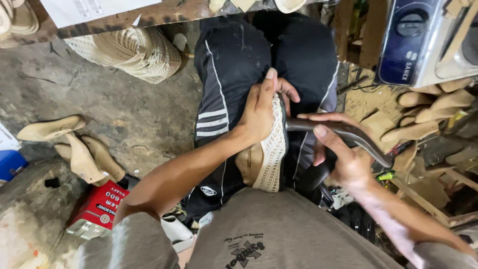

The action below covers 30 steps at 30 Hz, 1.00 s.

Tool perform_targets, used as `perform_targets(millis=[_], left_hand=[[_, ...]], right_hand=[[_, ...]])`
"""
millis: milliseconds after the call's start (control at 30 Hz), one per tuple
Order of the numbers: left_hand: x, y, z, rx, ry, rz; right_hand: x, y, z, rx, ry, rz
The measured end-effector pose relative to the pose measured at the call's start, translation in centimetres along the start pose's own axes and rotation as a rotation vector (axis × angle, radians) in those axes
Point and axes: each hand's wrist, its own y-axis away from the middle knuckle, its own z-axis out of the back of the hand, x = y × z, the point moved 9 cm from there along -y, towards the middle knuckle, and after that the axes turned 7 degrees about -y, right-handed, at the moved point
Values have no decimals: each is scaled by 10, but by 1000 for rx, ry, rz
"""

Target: The person sits on the workshop floor and fits a black rubber sole to a woven shoe upper, pressing the edges together by hand. They then use a cobbler's hammer to tap and set the sole along its edge, working the shoe over their lap and placing finished pairs on a wooden rack.

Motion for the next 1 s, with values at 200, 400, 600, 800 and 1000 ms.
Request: perform_targets(millis=[200, 400, 600, 800, 1000], left_hand=[[0, 0, 1, -13, -35, 2], [-13, 1, 2, -7, -86, -28], [-1, 2, -1, 17, 67, 36], [33, 2, -6, 9, 171, 73], [-1, 6, -11, 37, 150, -39]], right_hand=[[0, -1, -7, 11, -77, -2], [25, -14, -14, 53, 55, 194], [32, -19, -13, 16, 162, 138], [77, -43, -54, 451, 737, 441], [43, -60, -15, 415, 577, 52]])
